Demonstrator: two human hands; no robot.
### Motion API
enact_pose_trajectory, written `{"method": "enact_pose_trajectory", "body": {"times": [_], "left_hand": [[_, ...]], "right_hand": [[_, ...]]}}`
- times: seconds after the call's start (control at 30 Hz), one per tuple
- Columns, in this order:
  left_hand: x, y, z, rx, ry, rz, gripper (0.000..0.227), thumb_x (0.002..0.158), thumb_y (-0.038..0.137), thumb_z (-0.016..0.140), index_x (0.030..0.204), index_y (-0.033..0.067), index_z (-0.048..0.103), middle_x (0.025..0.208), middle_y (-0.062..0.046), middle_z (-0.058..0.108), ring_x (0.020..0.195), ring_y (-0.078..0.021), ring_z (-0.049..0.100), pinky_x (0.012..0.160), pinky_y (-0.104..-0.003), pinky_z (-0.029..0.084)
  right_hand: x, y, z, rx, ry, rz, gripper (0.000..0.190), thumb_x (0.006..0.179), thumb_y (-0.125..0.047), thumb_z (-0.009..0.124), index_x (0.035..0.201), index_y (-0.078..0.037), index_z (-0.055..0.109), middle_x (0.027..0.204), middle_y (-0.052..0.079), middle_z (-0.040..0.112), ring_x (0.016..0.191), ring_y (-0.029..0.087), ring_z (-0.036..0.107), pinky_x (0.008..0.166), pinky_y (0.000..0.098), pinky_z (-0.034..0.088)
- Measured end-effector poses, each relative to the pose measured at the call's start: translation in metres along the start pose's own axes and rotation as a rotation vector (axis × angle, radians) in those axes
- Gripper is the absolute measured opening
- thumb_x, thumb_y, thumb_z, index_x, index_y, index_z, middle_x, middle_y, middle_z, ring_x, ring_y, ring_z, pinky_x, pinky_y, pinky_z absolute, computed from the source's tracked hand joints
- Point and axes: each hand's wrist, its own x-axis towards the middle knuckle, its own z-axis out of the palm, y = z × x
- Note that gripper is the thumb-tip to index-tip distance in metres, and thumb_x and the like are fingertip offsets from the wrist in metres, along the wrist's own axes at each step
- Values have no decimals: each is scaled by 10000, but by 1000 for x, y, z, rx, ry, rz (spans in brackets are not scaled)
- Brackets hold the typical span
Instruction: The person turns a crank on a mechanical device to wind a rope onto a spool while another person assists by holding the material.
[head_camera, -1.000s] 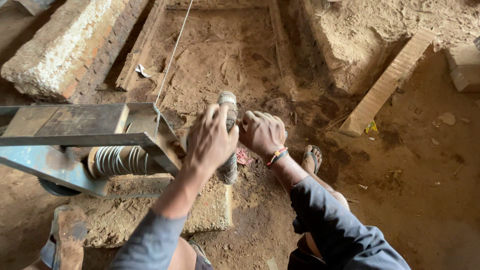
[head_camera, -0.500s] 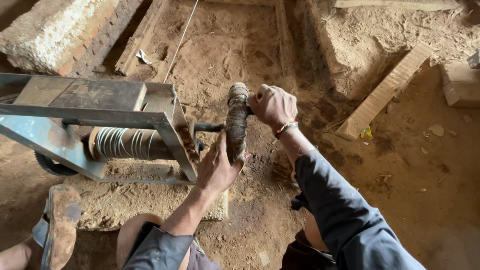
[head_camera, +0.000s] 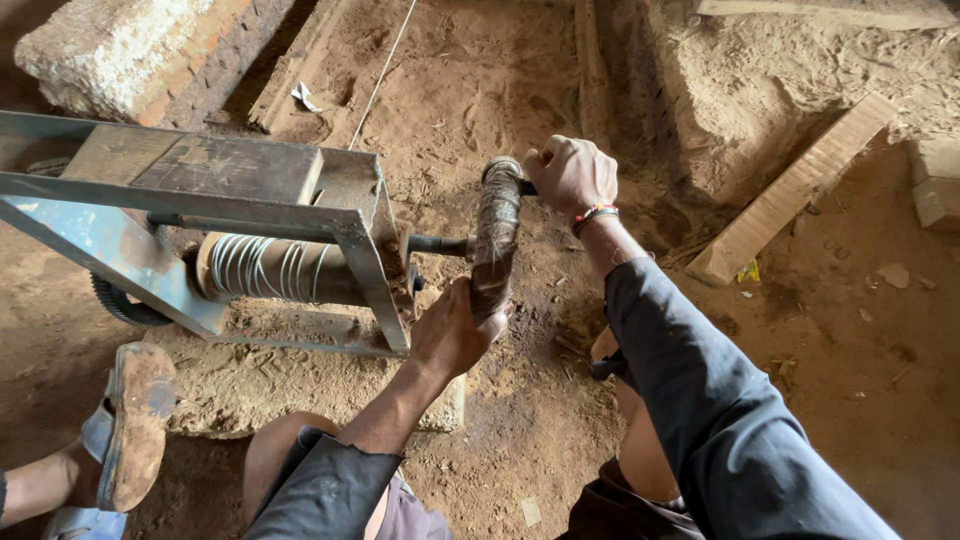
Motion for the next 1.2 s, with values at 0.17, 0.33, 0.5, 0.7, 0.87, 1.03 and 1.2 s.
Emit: {"method": "enact_pose_trajectory", "body": {"times": [0.17,0.33,0.5,0.7,0.87,1.03,1.2], "left_hand": [[-7,26,-19,-20,-153,-189,675,977,416,575,1451,24,296,959,-143,717,650,-222,697,600,-411,635],[-10,21,-14,-72,-125,-113,764,919,450,658,1439,24,297,980,-125,698,681,-205,711,614,-396,650],[-9,18,-8,-60,-161,-145,658,898,424,650,1378,51,397,978,-106,716,690,-208,747,625,-367,675],[-12,6,7,-18,-174,-189,600,917,402,614,1376,69,420,1015,-125,711,745,-199,760,650,-366,684],[-18,-20,28,1,64,123,632,966,524,637,1309,14,493,1049,-157,718,825,-243,742,715,-410,653],[-13,-23,26,10,100,144,675,962,646,538,1233,28,536,1011,-136,740,773,-221,731,645,-391,667],[-4,-6,15,-88,217,196,737,950,647,482,1309,6,522,1007,-130,744,710,-206,730,571,-364,659]], "right_hand": [[14,5,9,20,-1,-1,345,887,-423,653,729,-126,728,724,126,714,653,305,688,595,449,520],[27,11,22,4,-70,46,372,939,-417,615,745,-119,724,712,114,715,625,283,696,601,444,532],[31,14,29,13,-72,57,353,897,-431,638,760,-130,761,747,115,729,658,308,697,628,451,536],[38,19,45,30,-101,93,339,872,-453,645,811,-150,784,816,122,744,768,343,708,701,465,543],[43,30,68,22,-140,99,337,875,-436,648,829,-129,779,842,143,744,813,358,712,738,470,548],[40,45,101,71,-150,80,309,864,-418,677,848,-131,791,871,140,752,833,355,717,749,463,554],[35,60,141,51,-194,56,248,861,-370,674,871,-158,802,864,147,748,812,355,714,720,459,555]]}}
